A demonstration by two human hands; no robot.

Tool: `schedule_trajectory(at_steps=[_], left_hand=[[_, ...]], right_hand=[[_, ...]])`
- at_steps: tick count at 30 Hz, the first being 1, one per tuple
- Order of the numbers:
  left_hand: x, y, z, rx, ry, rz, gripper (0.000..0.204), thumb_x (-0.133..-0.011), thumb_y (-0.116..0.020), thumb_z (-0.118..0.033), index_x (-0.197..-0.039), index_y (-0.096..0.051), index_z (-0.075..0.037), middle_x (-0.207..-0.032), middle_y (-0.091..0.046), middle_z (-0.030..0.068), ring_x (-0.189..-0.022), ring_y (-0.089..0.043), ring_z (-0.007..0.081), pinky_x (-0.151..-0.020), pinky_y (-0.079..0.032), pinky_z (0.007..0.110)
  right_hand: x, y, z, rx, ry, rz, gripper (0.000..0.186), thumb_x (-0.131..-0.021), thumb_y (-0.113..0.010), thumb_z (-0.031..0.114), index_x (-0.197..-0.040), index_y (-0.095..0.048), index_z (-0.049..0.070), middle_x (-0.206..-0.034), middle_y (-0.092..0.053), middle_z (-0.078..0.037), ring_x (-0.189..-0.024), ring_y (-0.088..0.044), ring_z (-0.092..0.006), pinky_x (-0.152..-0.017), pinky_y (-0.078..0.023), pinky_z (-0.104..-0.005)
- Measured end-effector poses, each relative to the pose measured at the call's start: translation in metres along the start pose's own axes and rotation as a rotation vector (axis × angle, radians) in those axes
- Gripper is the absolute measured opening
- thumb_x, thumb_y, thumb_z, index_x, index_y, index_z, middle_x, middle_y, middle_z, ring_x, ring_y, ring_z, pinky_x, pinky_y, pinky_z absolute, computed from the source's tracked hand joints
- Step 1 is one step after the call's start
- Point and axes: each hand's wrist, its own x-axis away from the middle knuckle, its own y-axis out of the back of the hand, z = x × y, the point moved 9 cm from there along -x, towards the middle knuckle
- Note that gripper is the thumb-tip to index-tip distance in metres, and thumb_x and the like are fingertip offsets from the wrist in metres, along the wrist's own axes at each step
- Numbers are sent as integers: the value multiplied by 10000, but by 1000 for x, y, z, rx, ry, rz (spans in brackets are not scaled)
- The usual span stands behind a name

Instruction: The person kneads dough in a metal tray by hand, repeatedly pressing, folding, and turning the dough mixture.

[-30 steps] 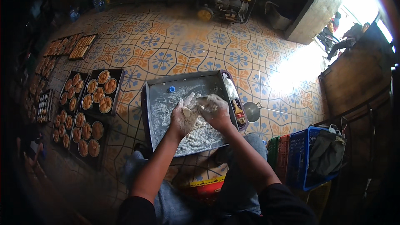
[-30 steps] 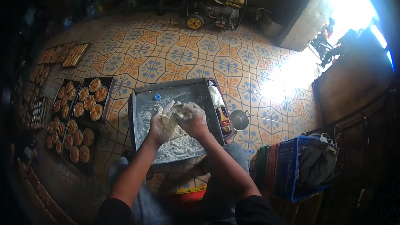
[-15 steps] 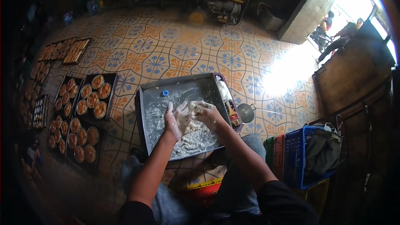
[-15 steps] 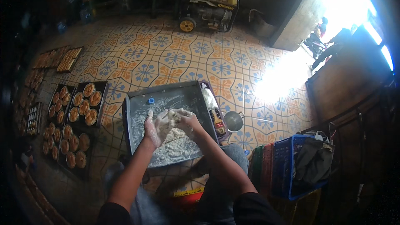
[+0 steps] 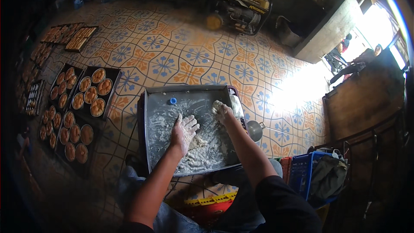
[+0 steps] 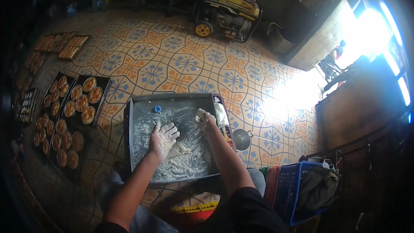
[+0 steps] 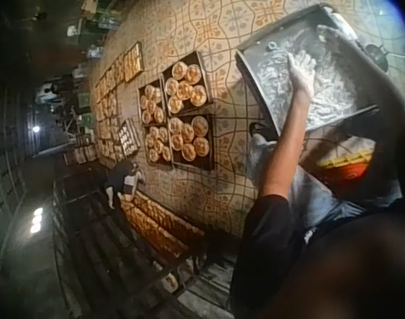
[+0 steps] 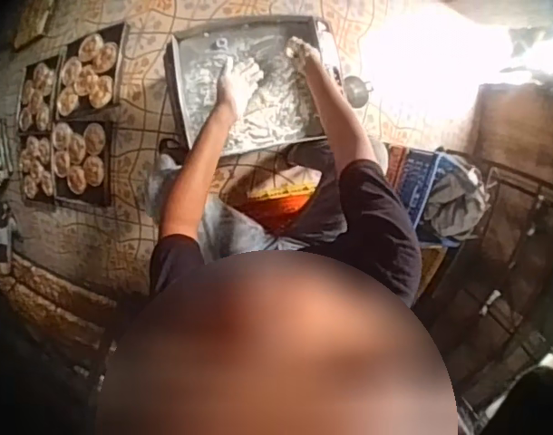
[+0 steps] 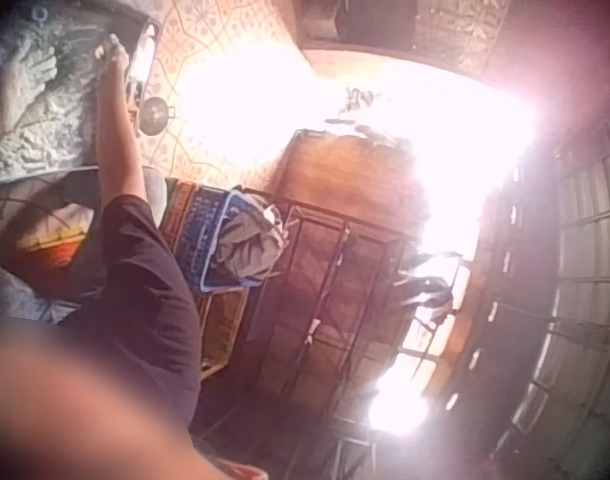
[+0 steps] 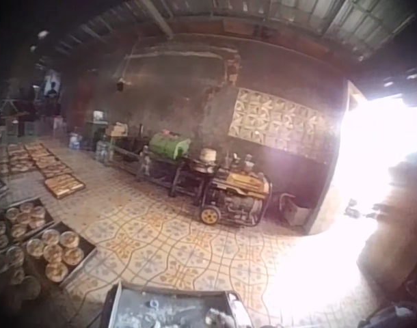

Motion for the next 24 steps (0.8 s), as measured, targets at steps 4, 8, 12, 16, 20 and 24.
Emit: schedule_trajectory(at_steps=[4,8,12,16,20,24], left_hand=[[-1,19,-11,-10,-43,-28,735,-996,-300,-595,-1442,-429,-25,-1506,-422,197,-1329,-473,311,-1190,-124,475],[-6,16,-15,-14,-37,-40,722,-1004,-309,-584,-1432,-433,-16,-1504,-414,214,-1314,-482,320,-1189,-141,466],[2,26,-28,-31,-96,-75,646,-1025,-341,-513,-1406,-449,-2,-1437,-483,187,-1260,-517,319,-1108,-334,446],[8,28,-27,-169,-88,-101,586,-1018,-379,-472,-1370,-500,-20,-1363,-556,149,-1206,-543,290,-1078,-361,445],[13,62,-23,-417,-47,-141,559,-1003,-394,-486,-1365,-530,-82,-1367,-565,108,-1222,-533,261,-1109,-307,432],[18,66,-15,-484,-31,-108,571,-990,-414,-503,-1361,-534,-85,-1364,-563,104,-1210,-525,244,-1111,-307,430]], right_hand=[[-3,-9,1,53,2,-52,211,-931,-638,271,-1038,-635,90,-940,-646,-92,-785,-631,-298,-712,-538,-453],[25,25,-7,223,-19,-11,339,-958,-568,370,-1161,-604,102,-1133,-625,-128,-909,-636,-320,-791,-524,-489],[75,34,-49,506,-119,46,367,-960,-570,369,-1207,-611,101,-1126,-668,-120,-962,-646,-304,-831,-524,-485],[98,42,-75,1010,-90,-38,316,-942,-617,309,-1171,-649,94,-1015,-706,-63,-905,-667,-269,-811,-544,-440],[150,-26,-86,1554,448,238,463,-775,-762,314,-1163,-672,77,-1031,-703,-179,-908,-687,-318,-813,-544,-408],[183,-37,-94,1663,626,100,443,-749,-772,267,-1132,-677,63,-1000,-690,-211,-926,-653,-396,-819,-529,-447]])
